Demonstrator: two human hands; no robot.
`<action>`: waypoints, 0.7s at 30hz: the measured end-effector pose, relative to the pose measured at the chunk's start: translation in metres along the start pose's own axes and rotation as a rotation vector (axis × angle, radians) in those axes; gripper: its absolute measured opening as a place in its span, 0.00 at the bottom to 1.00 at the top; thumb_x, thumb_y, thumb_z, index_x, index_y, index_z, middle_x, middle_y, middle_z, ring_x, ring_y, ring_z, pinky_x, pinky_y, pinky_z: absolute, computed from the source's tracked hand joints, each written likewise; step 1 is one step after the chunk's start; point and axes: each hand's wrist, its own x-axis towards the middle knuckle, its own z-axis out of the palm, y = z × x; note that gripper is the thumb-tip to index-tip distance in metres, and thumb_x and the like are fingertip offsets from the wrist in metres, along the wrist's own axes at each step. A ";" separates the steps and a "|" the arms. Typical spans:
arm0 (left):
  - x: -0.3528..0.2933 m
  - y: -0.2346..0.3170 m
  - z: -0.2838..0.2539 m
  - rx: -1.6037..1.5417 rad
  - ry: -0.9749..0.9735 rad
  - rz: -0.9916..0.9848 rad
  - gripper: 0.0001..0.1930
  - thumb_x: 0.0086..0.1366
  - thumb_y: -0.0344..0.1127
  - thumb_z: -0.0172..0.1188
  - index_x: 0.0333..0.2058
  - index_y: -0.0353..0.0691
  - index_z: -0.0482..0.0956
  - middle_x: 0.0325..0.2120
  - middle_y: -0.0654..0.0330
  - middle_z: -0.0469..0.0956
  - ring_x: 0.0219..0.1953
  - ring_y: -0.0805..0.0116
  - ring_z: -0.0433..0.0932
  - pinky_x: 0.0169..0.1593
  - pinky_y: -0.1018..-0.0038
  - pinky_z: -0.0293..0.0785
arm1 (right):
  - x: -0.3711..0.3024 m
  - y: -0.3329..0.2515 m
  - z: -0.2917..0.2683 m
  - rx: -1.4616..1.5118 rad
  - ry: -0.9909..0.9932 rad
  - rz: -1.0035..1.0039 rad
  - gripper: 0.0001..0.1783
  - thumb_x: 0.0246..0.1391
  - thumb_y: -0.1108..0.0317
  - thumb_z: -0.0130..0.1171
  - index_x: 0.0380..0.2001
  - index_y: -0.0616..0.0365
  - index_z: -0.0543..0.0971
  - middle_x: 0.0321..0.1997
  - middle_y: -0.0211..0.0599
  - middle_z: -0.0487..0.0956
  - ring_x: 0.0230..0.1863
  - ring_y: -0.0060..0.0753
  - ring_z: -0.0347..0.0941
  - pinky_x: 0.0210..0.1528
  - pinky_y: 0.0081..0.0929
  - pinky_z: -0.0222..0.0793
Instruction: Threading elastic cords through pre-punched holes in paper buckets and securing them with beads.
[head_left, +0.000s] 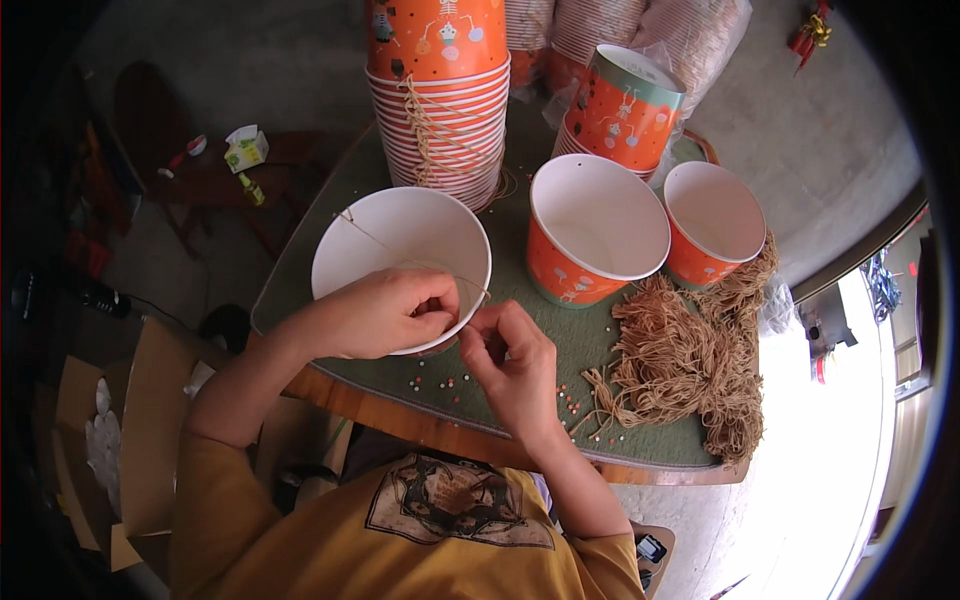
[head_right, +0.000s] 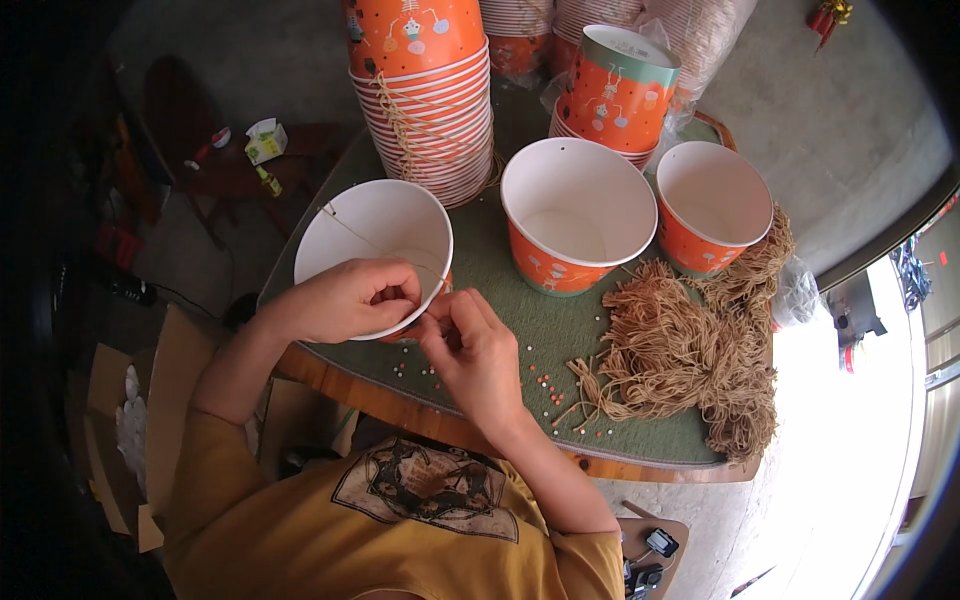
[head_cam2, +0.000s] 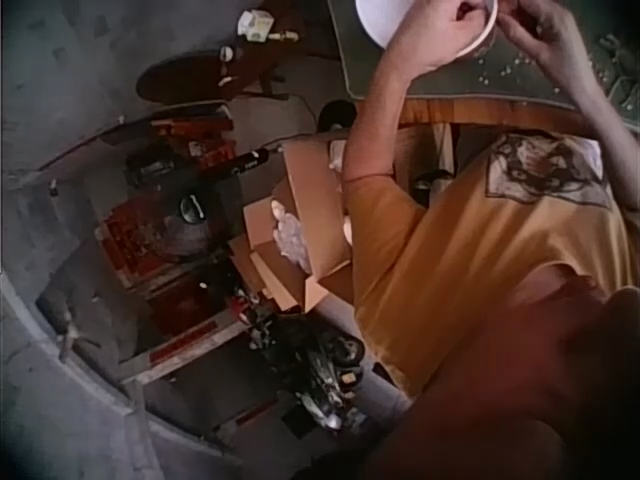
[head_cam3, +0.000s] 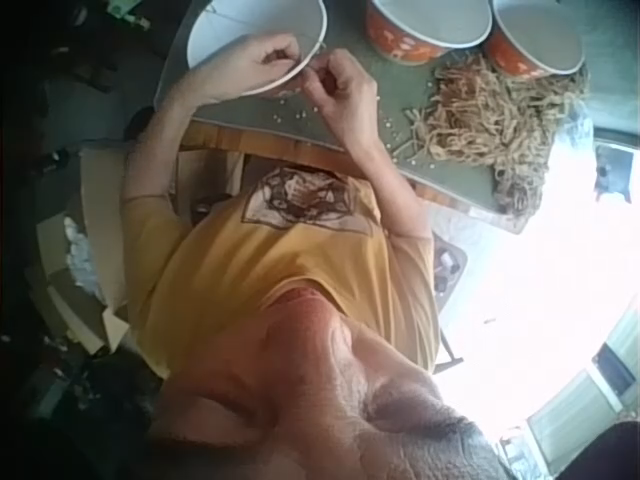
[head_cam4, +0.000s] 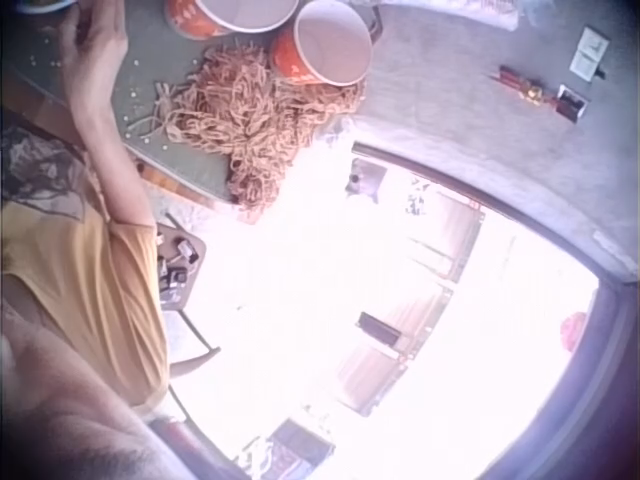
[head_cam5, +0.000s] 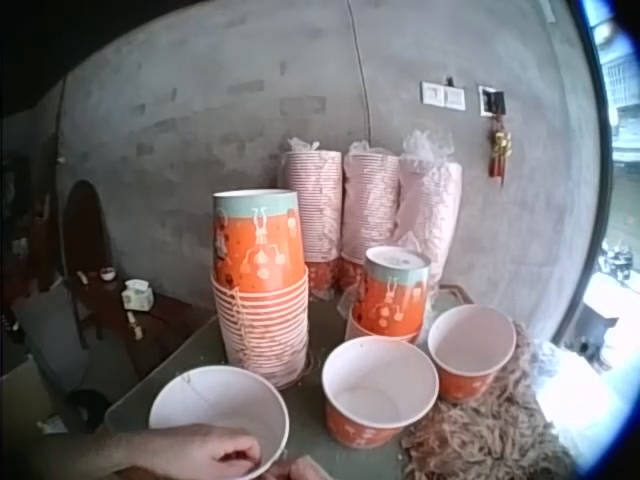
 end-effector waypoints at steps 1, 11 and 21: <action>0.000 0.003 0.000 0.007 0.045 -0.033 0.05 0.63 0.29 0.54 0.35 0.35 0.73 0.28 0.59 0.76 0.30 0.69 0.75 0.36 0.72 0.71 | 0.000 0.001 -0.002 -0.031 -0.022 -0.006 0.06 0.53 0.76 0.62 0.31 0.62 0.74 0.26 0.33 0.74 0.22 0.22 0.71 0.26 0.20 0.68; 0.002 0.001 0.010 -0.451 0.135 0.004 0.07 0.66 0.33 0.58 0.33 0.35 0.73 0.31 0.66 0.72 0.33 0.81 0.70 0.37 0.80 0.69 | 0.010 -0.003 -0.013 0.103 -0.052 0.065 0.06 0.57 0.73 0.61 0.36 0.61 0.75 0.23 0.25 0.76 0.23 0.11 0.68 0.27 0.14 0.65; -0.001 0.003 0.008 -0.684 0.031 -0.091 0.05 0.67 0.30 0.56 0.37 0.35 0.71 0.33 0.64 0.74 0.35 0.80 0.72 0.39 0.81 0.72 | 0.011 -0.005 -0.006 0.267 -0.054 0.171 0.03 0.60 0.73 0.58 0.35 0.61 0.76 0.26 0.17 0.73 0.28 0.06 0.64 0.31 0.08 0.59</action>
